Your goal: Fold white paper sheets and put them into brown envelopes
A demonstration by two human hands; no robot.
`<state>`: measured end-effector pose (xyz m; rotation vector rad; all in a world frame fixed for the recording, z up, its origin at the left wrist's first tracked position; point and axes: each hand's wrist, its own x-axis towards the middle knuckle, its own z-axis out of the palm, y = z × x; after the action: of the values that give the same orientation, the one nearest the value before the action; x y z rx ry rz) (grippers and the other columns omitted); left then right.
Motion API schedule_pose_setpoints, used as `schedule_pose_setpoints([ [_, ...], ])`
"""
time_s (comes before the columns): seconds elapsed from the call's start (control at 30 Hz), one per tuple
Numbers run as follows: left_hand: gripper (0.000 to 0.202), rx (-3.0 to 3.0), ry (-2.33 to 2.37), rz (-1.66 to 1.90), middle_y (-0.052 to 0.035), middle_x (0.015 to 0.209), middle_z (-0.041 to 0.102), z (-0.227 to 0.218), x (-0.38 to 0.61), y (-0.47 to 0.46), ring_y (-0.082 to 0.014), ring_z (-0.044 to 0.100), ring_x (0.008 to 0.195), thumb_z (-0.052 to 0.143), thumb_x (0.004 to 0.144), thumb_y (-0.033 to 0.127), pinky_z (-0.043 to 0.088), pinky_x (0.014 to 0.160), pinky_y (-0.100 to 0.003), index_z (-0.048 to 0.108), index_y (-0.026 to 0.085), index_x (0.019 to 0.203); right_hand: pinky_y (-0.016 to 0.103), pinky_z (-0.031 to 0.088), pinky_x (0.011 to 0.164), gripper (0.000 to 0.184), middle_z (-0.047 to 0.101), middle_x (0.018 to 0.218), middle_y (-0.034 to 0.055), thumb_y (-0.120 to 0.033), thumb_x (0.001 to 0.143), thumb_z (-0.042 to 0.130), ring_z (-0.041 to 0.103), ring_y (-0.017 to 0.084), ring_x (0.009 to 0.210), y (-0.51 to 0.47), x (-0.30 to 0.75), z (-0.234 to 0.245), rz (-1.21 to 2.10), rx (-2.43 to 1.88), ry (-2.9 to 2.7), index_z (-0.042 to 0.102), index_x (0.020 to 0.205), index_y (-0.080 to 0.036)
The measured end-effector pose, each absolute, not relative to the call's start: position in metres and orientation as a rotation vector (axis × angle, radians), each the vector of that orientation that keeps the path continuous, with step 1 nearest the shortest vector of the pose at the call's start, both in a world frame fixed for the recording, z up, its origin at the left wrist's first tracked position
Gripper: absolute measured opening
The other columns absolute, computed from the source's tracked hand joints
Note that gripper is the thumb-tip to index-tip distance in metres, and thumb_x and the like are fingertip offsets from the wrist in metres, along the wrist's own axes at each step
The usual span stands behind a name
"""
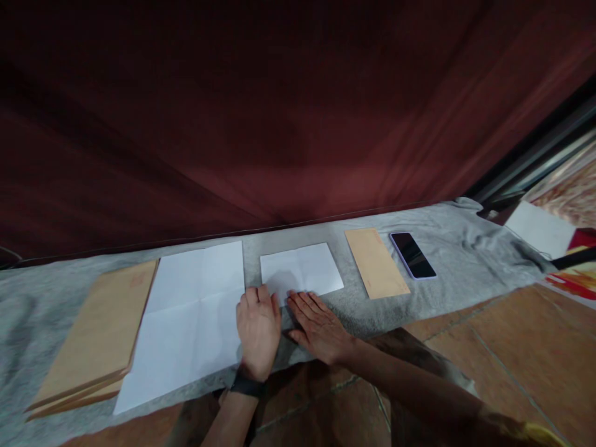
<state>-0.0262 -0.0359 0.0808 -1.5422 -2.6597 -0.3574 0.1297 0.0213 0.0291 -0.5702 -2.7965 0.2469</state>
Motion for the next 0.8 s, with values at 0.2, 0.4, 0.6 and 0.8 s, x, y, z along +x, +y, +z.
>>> schedule_pose_setpoints([
  [0.2,0.064,-1.983,-2.380,-0.902,-0.0171,0.158,0.038,0.047,0.019,-0.048,-0.0271,0.034,0.148,0.036,0.102,0.040,0.039,0.117,-0.047,0.016,0.016,0.158,0.049,0.024,0.125,0.077,0.029,0.162,0.0172,-0.025,0.088,0.058,0.021,0.029,0.152,0.021,0.135,0.021,0.217,-0.483,-2.820,0.028,0.157,-0.008],
  [0.4,0.073,-2.076,-2.299,-0.840,-0.0164,0.165,0.023,0.038,0.021,-0.059,-0.0293,0.022,0.153,0.039,0.101,0.042,0.037,0.118,-0.053,0.002,0.020,0.160,0.054,0.020,0.125,0.079,0.032,0.161,0.0154,-0.021,0.084,0.057,0.021,0.031,0.152,0.022,0.140,0.020,0.200,-0.433,-2.846,0.029,0.157,-0.013],
  [0.6,0.079,-2.153,-2.204,-0.742,-0.0174,0.166,0.020,0.036,0.012,-0.064,-0.0303,0.020,0.153,0.041,0.099,0.049,0.034,0.120,-0.052,0.002,0.018,0.160,0.054,0.020,0.125,0.076,0.031,0.161,0.0181,-0.023,0.088,0.057,0.023,0.031,0.152,0.023,0.143,0.019,0.207,-0.461,-2.854,0.028,0.157,-0.010],
  [0.8,0.085,-2.159,-2.200,-0.623,-0.0192,0.165,0.021,0.031,0.009,-0.068,-0.0309,0.021,0.153,0.042,0.097,0.056,0.032,0.121,-0.051,0.004,0.013,0.160,0.055,0.025,0.123,0.062,0.034,0.160,0.0169,-0.022,0.098,0.049,0.025,0.029,0.151,0.025,0.144,0.024,0.187,-0.513,-2.846,0.030,0.156,-0.012],
])
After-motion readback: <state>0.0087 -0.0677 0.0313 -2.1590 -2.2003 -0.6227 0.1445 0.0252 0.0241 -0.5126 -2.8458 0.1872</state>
